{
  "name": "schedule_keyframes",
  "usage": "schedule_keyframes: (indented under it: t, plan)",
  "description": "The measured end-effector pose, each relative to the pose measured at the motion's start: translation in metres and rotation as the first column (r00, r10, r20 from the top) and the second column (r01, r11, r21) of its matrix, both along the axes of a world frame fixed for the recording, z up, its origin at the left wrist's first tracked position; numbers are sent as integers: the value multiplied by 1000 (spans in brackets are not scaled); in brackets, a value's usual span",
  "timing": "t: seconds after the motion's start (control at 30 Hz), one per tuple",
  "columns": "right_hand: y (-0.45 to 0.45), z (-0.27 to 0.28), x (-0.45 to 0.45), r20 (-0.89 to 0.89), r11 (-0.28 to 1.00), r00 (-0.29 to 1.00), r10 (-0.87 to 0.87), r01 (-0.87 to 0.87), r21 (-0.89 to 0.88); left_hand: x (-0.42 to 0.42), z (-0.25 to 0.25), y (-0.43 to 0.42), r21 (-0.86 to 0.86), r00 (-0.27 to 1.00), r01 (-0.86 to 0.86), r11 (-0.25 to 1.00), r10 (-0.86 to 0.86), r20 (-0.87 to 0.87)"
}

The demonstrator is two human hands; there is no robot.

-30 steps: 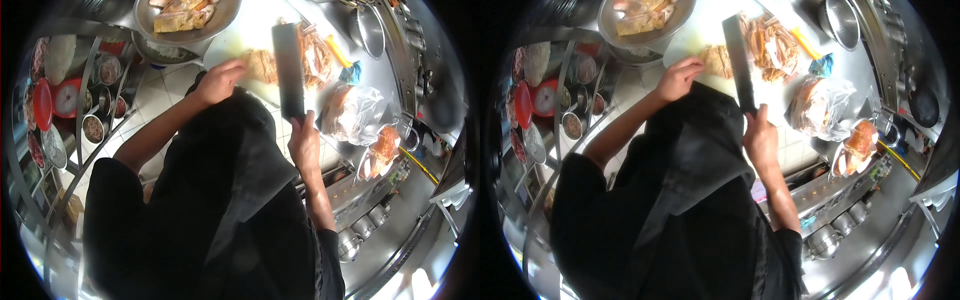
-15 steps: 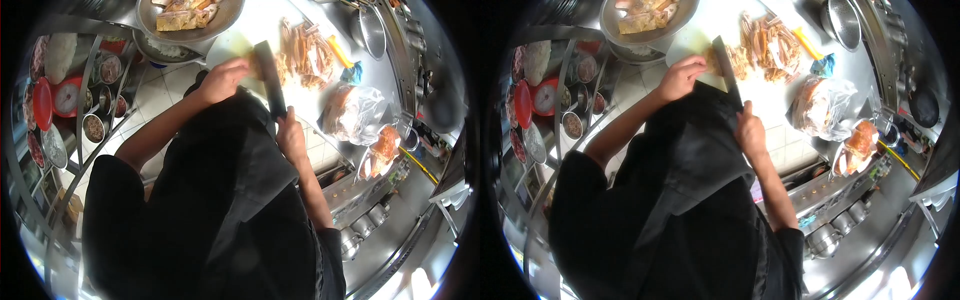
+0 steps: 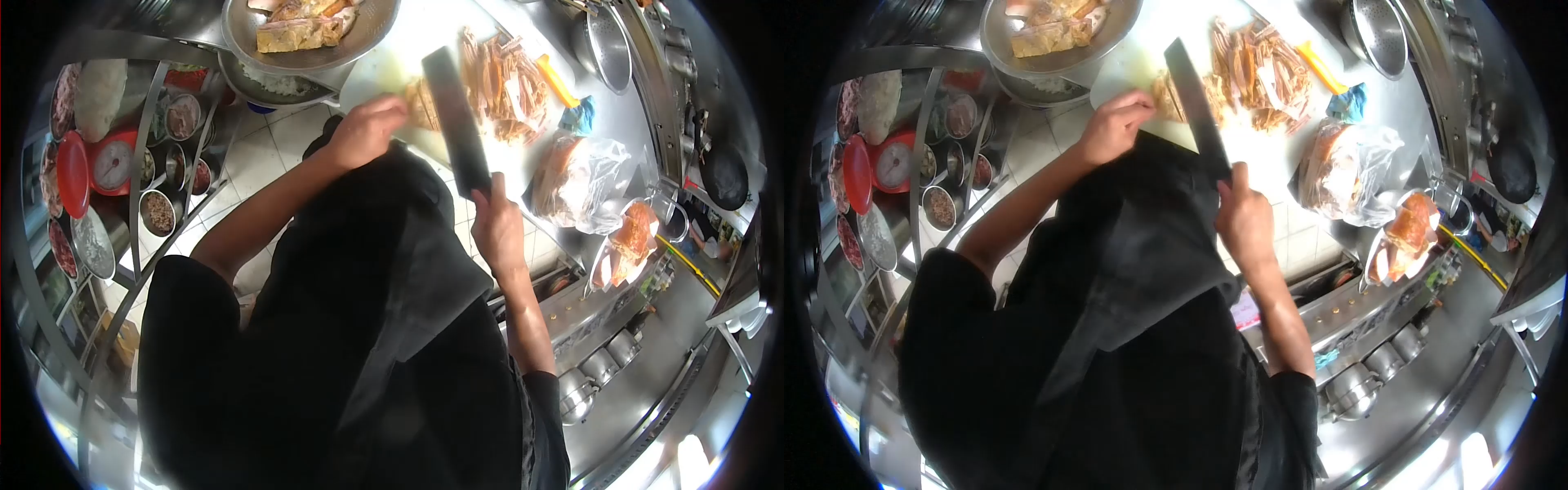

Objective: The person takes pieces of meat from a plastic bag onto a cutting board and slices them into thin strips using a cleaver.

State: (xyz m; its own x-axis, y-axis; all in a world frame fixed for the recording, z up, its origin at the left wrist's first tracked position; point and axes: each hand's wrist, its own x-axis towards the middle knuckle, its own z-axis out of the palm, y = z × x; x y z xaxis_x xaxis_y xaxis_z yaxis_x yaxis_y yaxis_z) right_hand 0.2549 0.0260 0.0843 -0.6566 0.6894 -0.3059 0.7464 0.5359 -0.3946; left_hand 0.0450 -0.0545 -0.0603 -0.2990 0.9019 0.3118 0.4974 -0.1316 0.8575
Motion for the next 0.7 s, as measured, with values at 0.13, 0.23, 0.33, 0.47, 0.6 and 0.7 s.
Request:
schedule_keyframes:
  t: [0.13,0.23,0.33,0.47,0.6,0.7]
  plan:
    - [-16,-20,15,-174,987,979,-109,128,101,-3,-1,2,92,994,-68,993,76,-84]
    - [-9,-40,15,48,998,997,56,-57,26,-3,2,2,25,988,-76,997,79,-136]
    - [-7,-15,16,40,1000,999,0,-1,20,-4,-3,3,60,985,-61,996,70,-160]
    - [-19,-25,23,-47,997,997,-58,60,49,1,-2,2,28,983,-87,996,90,-159]
    - [-14,-28,21,63,996,997,35,-40,80,1,0,8,30,985,-59,998,63,-161]
    - [-23,-10,15,-4,991,995,-95,95,90,1,-8,7,104,983,-81,991,96,-154]
